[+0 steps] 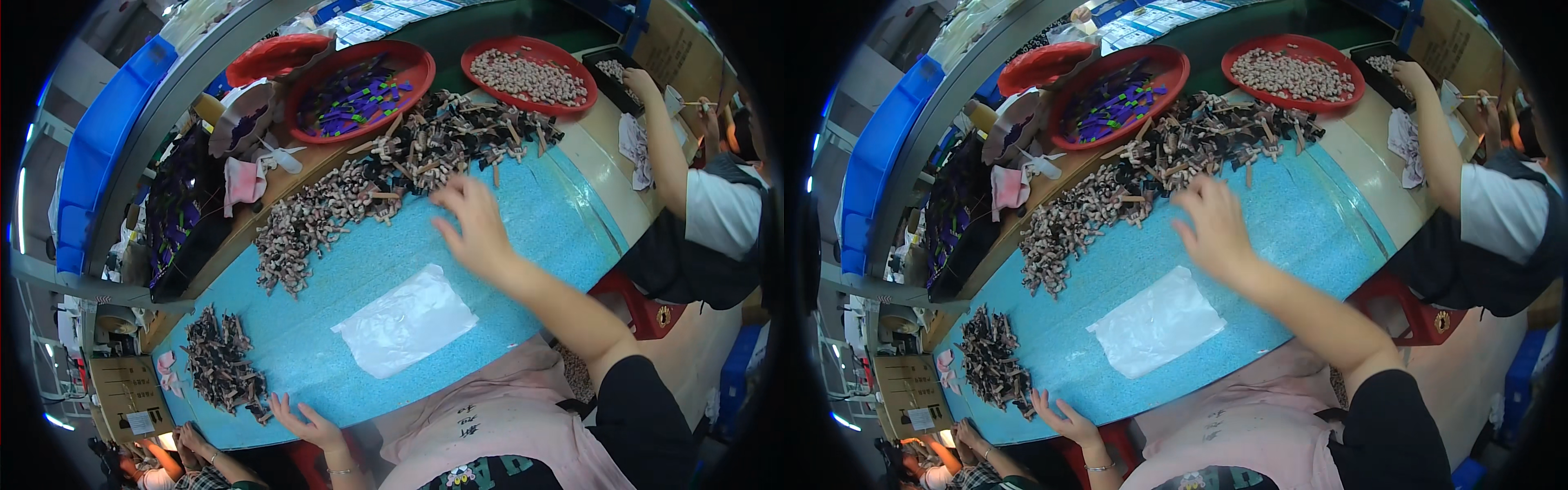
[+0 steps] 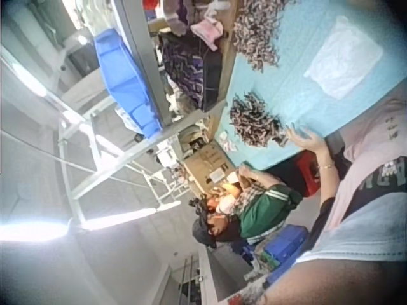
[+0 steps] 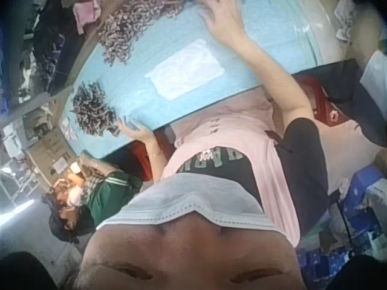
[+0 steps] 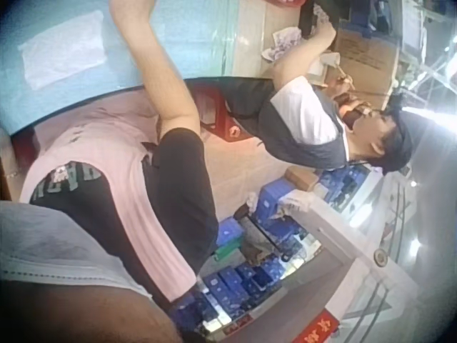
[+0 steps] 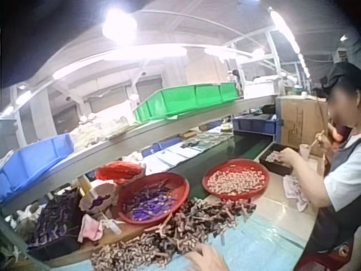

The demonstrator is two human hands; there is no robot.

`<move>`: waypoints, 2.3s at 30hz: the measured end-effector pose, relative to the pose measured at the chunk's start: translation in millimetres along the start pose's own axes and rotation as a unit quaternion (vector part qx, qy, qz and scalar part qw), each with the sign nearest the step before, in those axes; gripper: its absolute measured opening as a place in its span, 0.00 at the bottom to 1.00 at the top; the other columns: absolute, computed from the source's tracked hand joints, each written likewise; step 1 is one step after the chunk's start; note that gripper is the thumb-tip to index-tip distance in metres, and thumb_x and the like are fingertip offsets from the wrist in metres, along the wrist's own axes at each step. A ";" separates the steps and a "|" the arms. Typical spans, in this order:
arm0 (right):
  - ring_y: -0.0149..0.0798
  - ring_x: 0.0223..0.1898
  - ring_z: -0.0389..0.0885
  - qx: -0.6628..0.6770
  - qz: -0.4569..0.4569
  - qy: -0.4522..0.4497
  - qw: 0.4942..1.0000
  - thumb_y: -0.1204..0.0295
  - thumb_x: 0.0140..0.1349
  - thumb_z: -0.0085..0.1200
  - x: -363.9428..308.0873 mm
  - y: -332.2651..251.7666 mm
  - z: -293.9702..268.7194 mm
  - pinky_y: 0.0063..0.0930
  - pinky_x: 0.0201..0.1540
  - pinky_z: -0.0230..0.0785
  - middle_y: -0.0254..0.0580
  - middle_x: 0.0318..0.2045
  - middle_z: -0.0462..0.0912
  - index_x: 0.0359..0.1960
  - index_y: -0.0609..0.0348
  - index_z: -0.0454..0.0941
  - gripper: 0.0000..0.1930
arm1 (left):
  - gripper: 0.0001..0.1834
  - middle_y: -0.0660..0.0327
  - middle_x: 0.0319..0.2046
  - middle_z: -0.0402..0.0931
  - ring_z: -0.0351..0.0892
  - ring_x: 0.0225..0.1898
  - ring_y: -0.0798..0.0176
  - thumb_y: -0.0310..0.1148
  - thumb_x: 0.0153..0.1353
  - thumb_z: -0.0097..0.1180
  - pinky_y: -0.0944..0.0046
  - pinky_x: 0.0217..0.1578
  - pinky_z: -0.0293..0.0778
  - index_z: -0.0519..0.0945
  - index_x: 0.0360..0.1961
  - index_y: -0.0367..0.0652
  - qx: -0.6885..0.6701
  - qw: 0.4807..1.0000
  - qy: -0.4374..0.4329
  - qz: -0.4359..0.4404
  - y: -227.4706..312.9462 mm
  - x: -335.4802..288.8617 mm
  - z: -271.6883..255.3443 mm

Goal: The person assembles toy figurines by joining parts together by hand, arranges them in a row on the table, and applies liquid adhesive to the figurines using a squeeze bottle.

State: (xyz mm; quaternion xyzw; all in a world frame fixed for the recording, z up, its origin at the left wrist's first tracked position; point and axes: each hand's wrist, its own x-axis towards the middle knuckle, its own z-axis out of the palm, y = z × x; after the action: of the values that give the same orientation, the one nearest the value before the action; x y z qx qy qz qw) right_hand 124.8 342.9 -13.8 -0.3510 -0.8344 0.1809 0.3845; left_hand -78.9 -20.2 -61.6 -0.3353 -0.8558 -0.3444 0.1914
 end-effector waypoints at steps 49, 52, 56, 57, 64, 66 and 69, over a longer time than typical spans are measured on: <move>0.42 0.46 0.73 -0.047 -0.095 -0.367 0.924 0.80 0.43 0.65 -52.6 -17.5 -70.5 0.57 0.67 0.46 0.37 0.36 0.73 0.44 0.51 0.74 0.23 | 0.43 0.50 0.57 0.71 0.71 0.54 0.45 0.26 0.43 0.70 0.53 0.53 0.69 0.65 0.62 0.35 -0.157 0.908 -0.351 0.166 92.7 -11.8 10.7; 0.43 0.46 0.75 -0.002 -0.053 -0.358 0.932 0.82 0.39 0.67 -58.8 -43.0 -64.5 0.53 0.69 0.41 0.38 0.38 0.75 0.44 0.52 0.75 0.26 | 0.44 0.51 0.56 0.71 0.71 0.54 0.46 0.26 0.42 0.71 0.53 0.53 0.68 0.64 0.63 0.36 -0.192 0.904 -0.346 0.162 78.6 -14.9 18.0; 0.44 0.48 0.72 0.129 -0.093 -0.445 0.881 0.74 0.42 0.68 -79.0 -86.2 -37.3 0.56 0.65 0.47 0.38 0.39 0.73 0.48 0.53 0.72 0.28 | 0.42 0.51 0.52 0.72 0.72 0.50 0.47 0.28 0.45 0.69 0.54 0.50 0.68 0.64 0.63 0.37 -0.237 0.901 -0.331 0.152 78.8 -10.6 21.5; 0.44 0.48 0.72 0.124 -0.091 -0.448 0.881 0.74 0.42 0.68 -86.1 -91.6 -28.9 0.56 0.65 0.47 0.38 0.39 0.73 0.48 0.53 0.72 0.28 | 0.42 0.51 0.52 0.72 0.72 0.50 0.48 0.29 0.45 0.69 0.54 0.49 0.68 0.64 0.63 0.37 -0.240 0.899 -0.333 0.153 78.7 -10.2 22.5; 0.46 0.49 0.71 0.070 -0.109 -0.418 0.899 0.72 0.44 0.67 -107.6 -100.7 -7.5 0.56 0.63 0.49 0.41 0.42 0.71 0.50 0.54 0.72 0.28 | 0.41 0.51 0.52 0.72 0.72 0.51 0.47 0.30 0.45 0.68 0.54 0.51 0.67 0.65 0.62 0.37 -0.234 0.895 -0.343 0.165 80.7 -12.5 25.6; 0.47 0.50 0.71 0.051 -0.098 -0.418 0.902 0.70 0.46 0.67 -107.9 -96.9 -12.1 0.55 0.64 0.49 0.42 0.44 0.71 0.52 0.53 0.72 0.28 | 0.41 0.51 0.53 0.72 0.71 0.52 0.46 0.33 0.44 0.69 0.52 0.52 0.66 0.66 0.61 0.37 -0.227 0.896 -0.343 0.167 83.7 -11.1 25.4; 0.50 0.53 0.70 0.121 -0.076 -0.388 0.911 0.71 0.48 0.65 -99.3 -79.8 -31.8 0.49 0.62 0.56 0.47 0.48 0.71 0.53 0.56 0.71 0.28 | 0.42 0.51 0.54 0.71 0.69 0.54 0.45 0.36 0.43 0.70 0.50 0.53 0.65 0.67 0.61 0.37 -0.190 0.905 -0.334 0.180 90.0 -7.6 17.7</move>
State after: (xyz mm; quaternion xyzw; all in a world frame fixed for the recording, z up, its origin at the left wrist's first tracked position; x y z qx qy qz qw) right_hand 159.1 217.0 1.0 -0.1399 -0.9136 0.3727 0.0827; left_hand -11.7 37.6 -36.6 -0.6087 -0.7133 -0.3279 -0.1147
